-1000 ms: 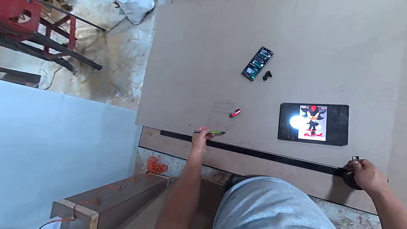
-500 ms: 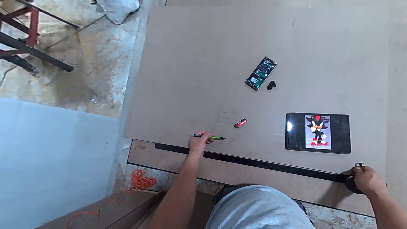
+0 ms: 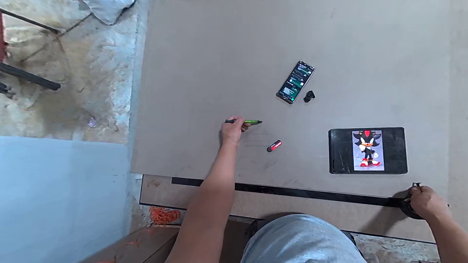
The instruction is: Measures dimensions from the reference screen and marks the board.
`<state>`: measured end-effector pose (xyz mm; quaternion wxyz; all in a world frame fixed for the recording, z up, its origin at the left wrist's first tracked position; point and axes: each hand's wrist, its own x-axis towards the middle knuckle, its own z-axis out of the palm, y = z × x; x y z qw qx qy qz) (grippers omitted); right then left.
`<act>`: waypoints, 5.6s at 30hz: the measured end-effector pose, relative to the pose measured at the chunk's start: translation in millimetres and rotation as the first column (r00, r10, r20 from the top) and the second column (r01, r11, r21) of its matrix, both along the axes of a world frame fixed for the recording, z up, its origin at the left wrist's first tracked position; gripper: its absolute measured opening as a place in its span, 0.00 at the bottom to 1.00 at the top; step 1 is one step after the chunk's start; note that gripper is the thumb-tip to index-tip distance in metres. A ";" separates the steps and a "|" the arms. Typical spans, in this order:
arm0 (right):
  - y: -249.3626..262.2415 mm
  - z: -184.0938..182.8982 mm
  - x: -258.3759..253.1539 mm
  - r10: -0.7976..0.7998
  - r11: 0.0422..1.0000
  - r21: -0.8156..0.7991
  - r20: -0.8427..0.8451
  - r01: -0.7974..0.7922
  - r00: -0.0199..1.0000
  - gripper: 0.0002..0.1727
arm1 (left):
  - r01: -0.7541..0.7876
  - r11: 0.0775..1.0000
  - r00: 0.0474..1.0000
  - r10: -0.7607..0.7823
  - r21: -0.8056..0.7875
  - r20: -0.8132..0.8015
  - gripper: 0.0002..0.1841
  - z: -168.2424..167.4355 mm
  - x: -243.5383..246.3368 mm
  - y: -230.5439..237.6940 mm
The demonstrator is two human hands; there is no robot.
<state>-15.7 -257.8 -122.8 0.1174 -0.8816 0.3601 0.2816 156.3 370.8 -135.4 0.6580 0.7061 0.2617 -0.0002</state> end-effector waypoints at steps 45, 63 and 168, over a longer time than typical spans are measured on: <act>68.7 2.9 -123.9 0.104 0.906 0.397 0.129 -0.147 0.986 0.19 | 0.740 0.177 0.669 -0.286 0.649 -0.686 0.28 27.0 -263.8 -22.3; -12.5 -7.7 -202.5 0.040 0.898 0.428 0.153 -0.103 0.987 0.20 | 0.919 -0.164 0.229 -0.518 0.359 -0.824 0.14 60.7 -289.1 -50.2; 402.3 -63.2 223.5 0.745 0.395 -0.164 0.633 -0.904 0.210 0.59 | 0.056 0.827 0.959 -0.201 0.559 0.201 0.05 0.1 -67.9 -15.9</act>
